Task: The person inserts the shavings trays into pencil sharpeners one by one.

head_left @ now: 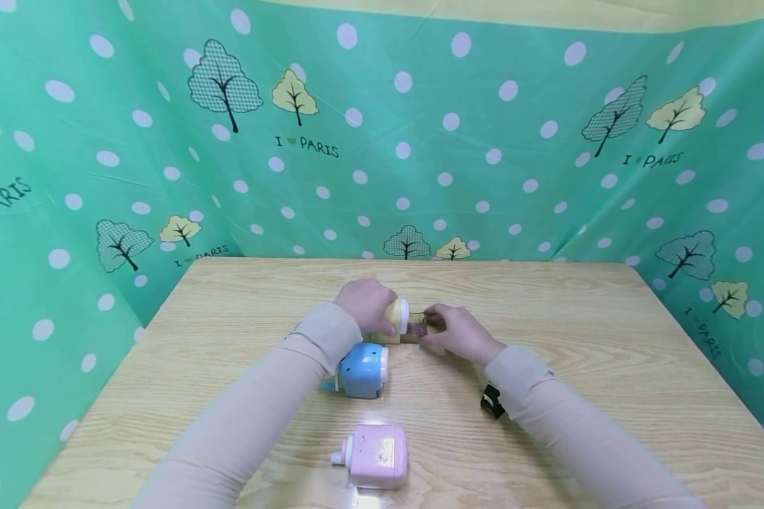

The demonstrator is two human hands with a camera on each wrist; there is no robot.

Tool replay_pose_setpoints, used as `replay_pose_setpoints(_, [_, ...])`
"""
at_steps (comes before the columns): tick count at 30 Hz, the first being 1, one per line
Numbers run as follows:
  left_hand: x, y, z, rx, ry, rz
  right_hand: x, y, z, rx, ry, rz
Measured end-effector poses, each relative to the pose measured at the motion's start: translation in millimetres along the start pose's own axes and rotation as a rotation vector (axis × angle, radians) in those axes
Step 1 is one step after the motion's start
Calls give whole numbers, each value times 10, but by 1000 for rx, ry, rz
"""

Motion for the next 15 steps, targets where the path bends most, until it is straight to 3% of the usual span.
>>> replay_pose_setpoints(15, [-29,25,-15,-4,2,1,12,-24,45,-11,3,-3])
Point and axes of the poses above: each hand's wrist, its own y-axis away from the middle knuckle, its own x-axis out of the palm, z = x × y, the point moved 3 cm from there along -y, towards the middle knuckle, and after that the axes turned 6 degrees about -x, right-handed, at the moved point
